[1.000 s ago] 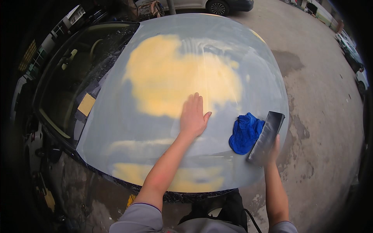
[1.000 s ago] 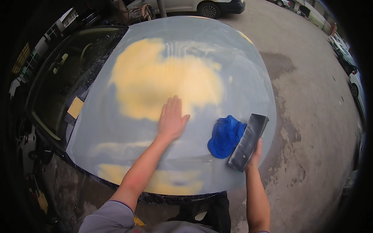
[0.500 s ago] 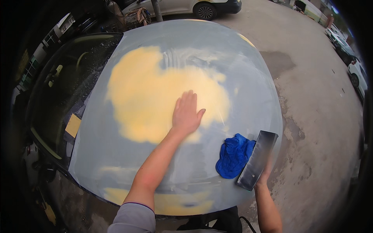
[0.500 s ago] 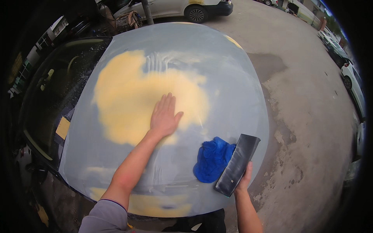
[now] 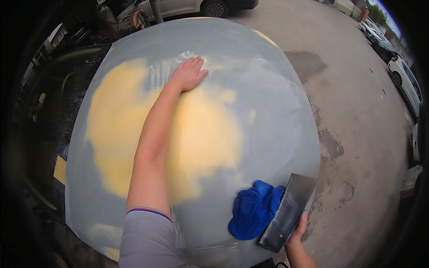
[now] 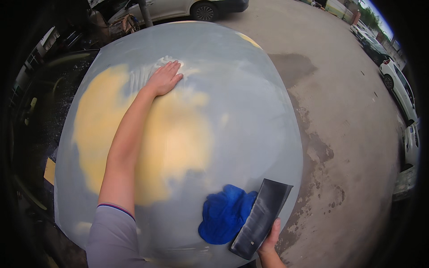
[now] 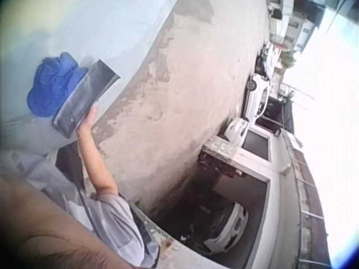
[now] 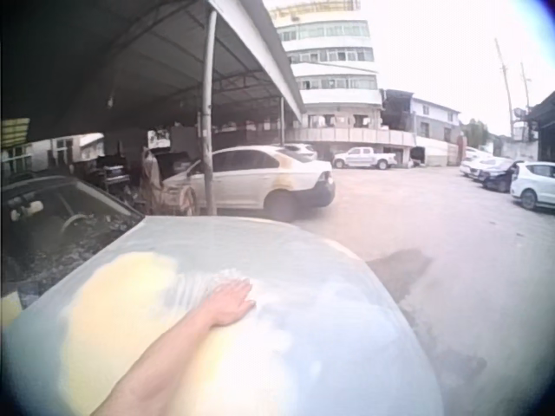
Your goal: The person sands a car hood with a sanding block while holding a blue cloth in the other hand. The person repeatedly wipes the hood with the cloth and continues sanding across the surface.
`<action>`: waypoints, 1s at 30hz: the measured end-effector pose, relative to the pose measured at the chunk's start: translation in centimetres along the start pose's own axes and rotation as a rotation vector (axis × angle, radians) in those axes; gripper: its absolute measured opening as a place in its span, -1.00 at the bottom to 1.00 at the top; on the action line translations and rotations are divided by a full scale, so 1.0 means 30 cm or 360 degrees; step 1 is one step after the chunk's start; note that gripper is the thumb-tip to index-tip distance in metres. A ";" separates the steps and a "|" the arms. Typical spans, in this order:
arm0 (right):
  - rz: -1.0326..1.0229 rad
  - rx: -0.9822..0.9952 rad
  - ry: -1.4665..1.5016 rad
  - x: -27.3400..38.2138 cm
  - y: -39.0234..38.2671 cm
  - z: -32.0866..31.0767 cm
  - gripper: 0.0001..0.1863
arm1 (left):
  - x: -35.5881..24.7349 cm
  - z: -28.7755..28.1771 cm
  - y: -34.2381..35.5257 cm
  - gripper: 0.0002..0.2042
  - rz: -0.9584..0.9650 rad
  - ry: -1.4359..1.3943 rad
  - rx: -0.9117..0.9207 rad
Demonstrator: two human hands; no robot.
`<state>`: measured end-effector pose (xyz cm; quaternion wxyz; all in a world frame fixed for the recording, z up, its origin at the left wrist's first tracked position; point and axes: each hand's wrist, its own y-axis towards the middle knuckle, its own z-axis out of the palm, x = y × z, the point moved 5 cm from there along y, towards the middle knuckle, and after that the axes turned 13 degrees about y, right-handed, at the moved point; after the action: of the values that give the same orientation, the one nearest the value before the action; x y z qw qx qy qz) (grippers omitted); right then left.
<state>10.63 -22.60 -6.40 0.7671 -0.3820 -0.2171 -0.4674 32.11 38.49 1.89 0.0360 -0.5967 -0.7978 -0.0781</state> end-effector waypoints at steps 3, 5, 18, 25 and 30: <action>0.0079 0.0063 0.0062 -0.027 0.022 -0.048 -0.18 | -0.148 -0.041 -0.217 -0.30 0.0311 0.0004 -0.0014; 0.0090 0.0050 0.0123 -0.034 0.039 -0.048 -0.20 | -0.239 -0.077 -0.388 -0.30 0.0457 0.0008 -0.0082; 0.0023 0.0147 0.0161 -0.001 0.063 0.062 -0.26 | -0.585 -0.201 -1.244 -0.25 0.1088 -0.0174 0.0020; 0.0025 0.0132 0.0170 -0.037 0.037 -0.011 -0.23 | -0.307 -0.076 -0.493 -0.29 0.0317 -0.0071 -0.0063; 0.0032 0.0147 0.0138 -0.035 0.009 -0.010 -0.22 | -0.192 -0.034 0.038 -0.27 -0.0130 -0.0035 0.0015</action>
<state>10.38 -22.19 -7.40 0.7972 -0.3278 -0.2010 -0.4654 34.81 33.19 2.12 0.0269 -0.5643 -0.8222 -0.0691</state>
